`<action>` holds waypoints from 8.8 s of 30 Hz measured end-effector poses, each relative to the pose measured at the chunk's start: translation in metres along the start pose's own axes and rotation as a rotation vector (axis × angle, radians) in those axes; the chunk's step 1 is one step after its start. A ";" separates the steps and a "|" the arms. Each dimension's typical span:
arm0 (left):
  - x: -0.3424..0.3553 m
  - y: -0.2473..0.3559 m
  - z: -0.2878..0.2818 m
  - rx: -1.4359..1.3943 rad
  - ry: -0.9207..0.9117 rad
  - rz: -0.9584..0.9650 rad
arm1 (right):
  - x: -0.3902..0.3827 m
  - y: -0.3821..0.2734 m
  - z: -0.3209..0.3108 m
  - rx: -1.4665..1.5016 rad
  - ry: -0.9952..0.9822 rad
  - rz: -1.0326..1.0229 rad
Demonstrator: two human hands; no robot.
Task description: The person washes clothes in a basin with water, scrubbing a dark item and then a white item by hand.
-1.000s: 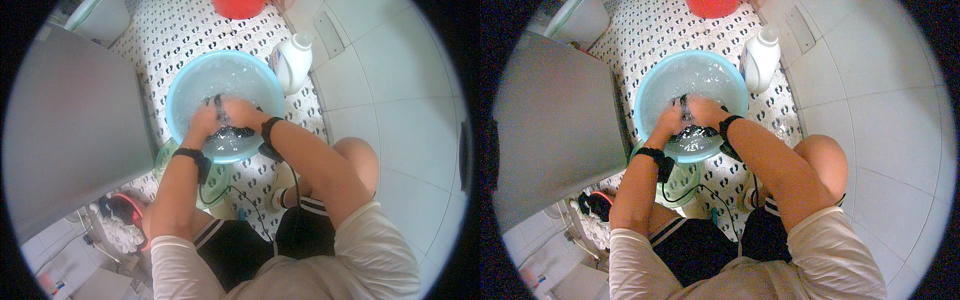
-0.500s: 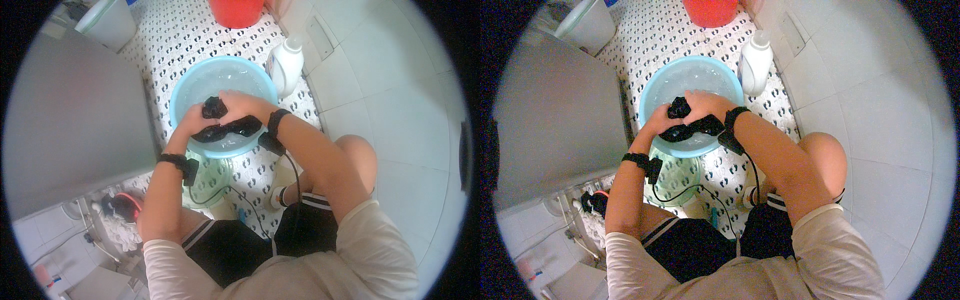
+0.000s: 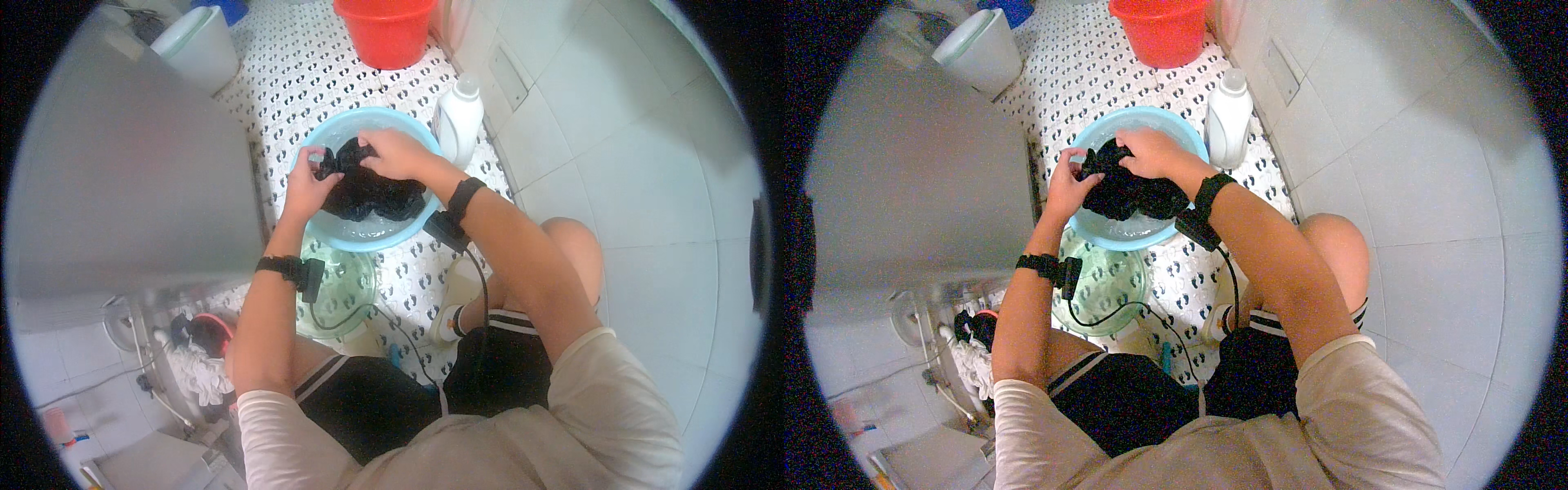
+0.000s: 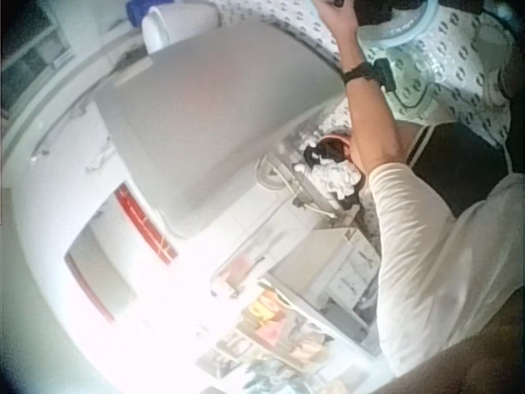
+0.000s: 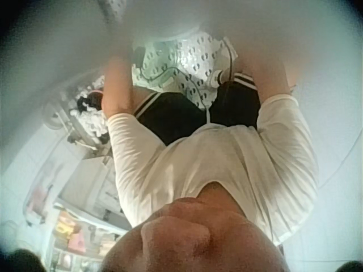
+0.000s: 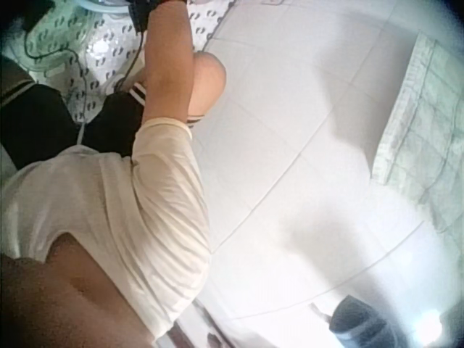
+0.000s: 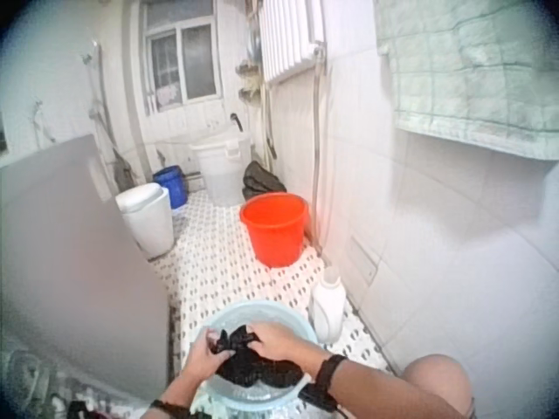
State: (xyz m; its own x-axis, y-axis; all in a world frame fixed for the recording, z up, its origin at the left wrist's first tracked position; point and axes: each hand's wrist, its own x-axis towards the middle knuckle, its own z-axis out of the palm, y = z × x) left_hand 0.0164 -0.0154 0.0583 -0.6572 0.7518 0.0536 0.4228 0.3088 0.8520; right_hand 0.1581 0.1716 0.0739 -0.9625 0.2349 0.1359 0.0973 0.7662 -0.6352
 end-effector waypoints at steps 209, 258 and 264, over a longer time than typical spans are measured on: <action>-0.014 -0.040 0.017 0.585 -0.193 0.043 | -0.026 0.045 0.040 -0.050 -0.092 0.070; -0.011 -0.015 -0.010 0.329 -0.684 -0.104 | -0.047 0.010 0.002 0.133 0.018 0.249; -0.033 -0.036 0.012 0.727 -0.272 0.232 | -0.062 0.005 0.042 -0.433 -0.221 0.171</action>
State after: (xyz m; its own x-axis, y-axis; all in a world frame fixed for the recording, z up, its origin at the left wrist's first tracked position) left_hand 0.0305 -0.0444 0.0201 -0.3681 0.9296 -0.0212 0.8910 0.3592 0.2778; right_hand 0.2078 0.1358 0.0302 -0.9497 0.2821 -0.1360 0.3087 0.9163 -0.2550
